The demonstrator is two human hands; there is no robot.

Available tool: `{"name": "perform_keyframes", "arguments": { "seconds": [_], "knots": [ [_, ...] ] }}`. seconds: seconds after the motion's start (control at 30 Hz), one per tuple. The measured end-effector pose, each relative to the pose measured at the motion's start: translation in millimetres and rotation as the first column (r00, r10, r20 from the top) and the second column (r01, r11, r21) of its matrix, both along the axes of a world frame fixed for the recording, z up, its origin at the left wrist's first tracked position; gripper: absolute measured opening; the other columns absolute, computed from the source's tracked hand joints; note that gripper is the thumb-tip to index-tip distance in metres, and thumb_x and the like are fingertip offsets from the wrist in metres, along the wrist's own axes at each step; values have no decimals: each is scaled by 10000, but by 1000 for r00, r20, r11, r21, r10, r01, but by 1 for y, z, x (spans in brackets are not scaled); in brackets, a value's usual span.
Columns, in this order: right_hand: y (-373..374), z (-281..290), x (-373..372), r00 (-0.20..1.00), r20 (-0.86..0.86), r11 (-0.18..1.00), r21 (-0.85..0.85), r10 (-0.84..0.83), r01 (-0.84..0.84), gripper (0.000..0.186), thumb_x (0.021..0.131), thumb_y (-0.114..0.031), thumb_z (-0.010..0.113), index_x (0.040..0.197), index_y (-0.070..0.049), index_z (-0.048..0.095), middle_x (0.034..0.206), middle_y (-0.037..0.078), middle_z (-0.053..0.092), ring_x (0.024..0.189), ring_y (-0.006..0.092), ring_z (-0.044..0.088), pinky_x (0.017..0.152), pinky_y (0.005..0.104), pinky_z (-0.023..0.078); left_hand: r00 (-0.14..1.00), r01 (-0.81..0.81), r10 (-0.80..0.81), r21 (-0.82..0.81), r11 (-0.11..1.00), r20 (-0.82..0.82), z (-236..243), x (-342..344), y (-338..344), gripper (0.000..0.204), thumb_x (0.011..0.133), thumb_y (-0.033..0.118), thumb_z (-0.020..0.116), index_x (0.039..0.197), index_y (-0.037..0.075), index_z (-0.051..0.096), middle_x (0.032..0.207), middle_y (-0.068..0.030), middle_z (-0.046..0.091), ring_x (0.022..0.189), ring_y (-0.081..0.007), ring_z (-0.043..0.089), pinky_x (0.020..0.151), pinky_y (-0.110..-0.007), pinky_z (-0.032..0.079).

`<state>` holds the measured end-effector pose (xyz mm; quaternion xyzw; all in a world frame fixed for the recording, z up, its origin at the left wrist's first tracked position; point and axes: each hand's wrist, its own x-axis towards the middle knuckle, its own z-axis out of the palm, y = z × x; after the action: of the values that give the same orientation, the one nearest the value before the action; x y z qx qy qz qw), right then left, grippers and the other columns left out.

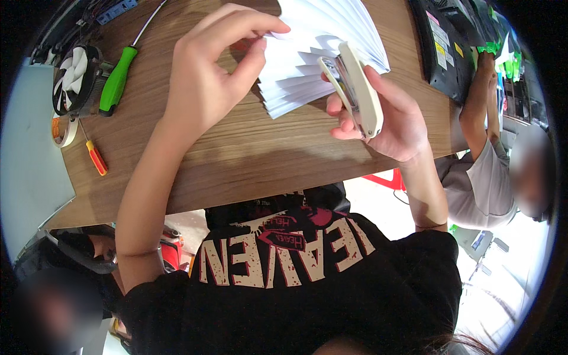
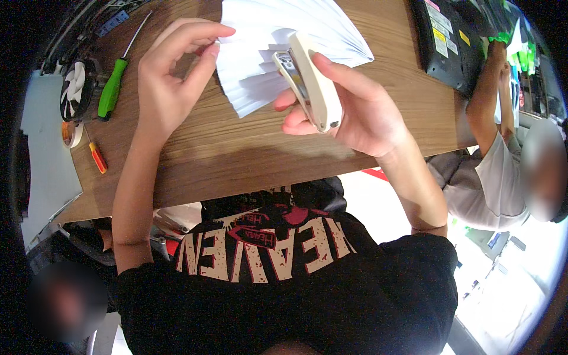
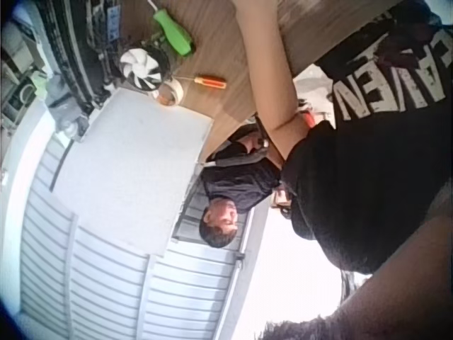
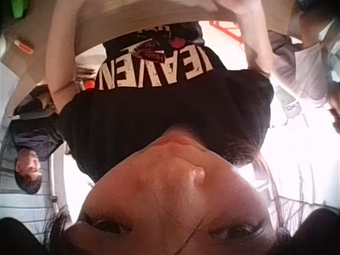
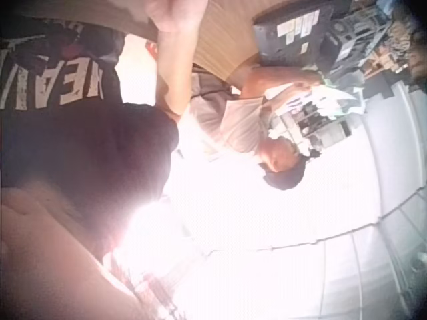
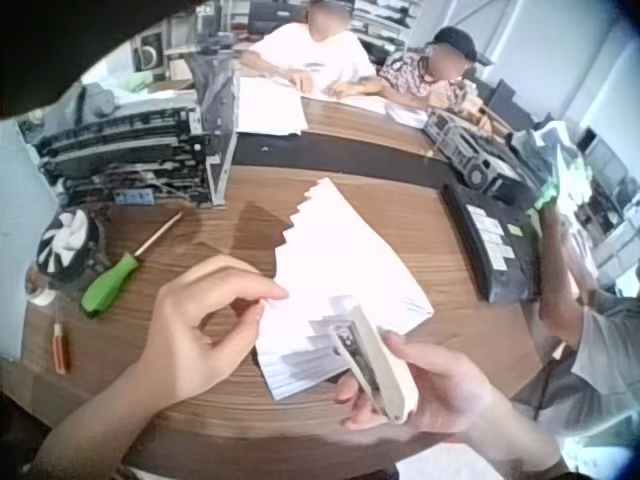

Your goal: The person folds paper into a fan shape by hand and then folds another sheet of paper into a strip.

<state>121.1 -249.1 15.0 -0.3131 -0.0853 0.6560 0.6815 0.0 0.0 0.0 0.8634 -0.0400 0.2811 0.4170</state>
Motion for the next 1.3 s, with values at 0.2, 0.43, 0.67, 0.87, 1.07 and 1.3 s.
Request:
{"name": "perform_keyframes", "arguments": {
  "seconds": [0.2,0.43,0.67,0.87,1.07,1.3],
  "knots": [
    [-21,14,14,990,83,993,-4,-113,114,528,1020,-395,411,1342,22,453,1256,277,566,980,294,668,986,517,499,998,-63,63,-8,998,-30,-12,2,-1,193,872,-29,614,1021,49,709,1005,-59,651,862,-150,638,770,-263,506],
    [-25,16,27,428,903,883,-167,-42,438,481,927,-159,632,1327,35,448,913,54,540,737,124,484,692,272,389,984,-162,171,126,979,-59,-29,5,8,114,788,85,744,892,77,700,953,-68,592,835,-222,586,734,-334,484],
    [-9,1,44,-185,982,877,54,40,478,285,864,-142,744,1094,-41,609,910,54,690,800,121,639,695,285,508,993,-106,117,248,963,-31,-15,14,8,86,792,102,737,857,75,687,928,-82,610,898,-273,583,767,-369,475],
    [14,9,44,-266,960,936,8,92,353,393,871,-265,752,1155,-43,594,965,122,694,846,205,672,751,319,514,987,45,8,323,945,-162,-13,33,3,98,833,88,707,912,38,681,868,-95,663,804,-262,640,744,-350,499],
    [25,20,47,-277,959,996,-46,67,81,441,938,-249,661,1307,-47,532,1129,147,643,971,254,651,841,344,499,984,57,21,431,900,-175,-13,34,5,74,841,118,686,875,55,665,828,-76,652,751,-265,628,735,-380,472],
    [63,50,37,-755,623,957,-290,205,20,433,760,-130,758,1181,-126,655,1062,105,680,890,331,650,780,444,516,998,-17,42,409,913,-54,-26,28,4,65,815,98,689,852,62,650,819,-69,658,741,-255,638,741,-389,483]
  ]
}}
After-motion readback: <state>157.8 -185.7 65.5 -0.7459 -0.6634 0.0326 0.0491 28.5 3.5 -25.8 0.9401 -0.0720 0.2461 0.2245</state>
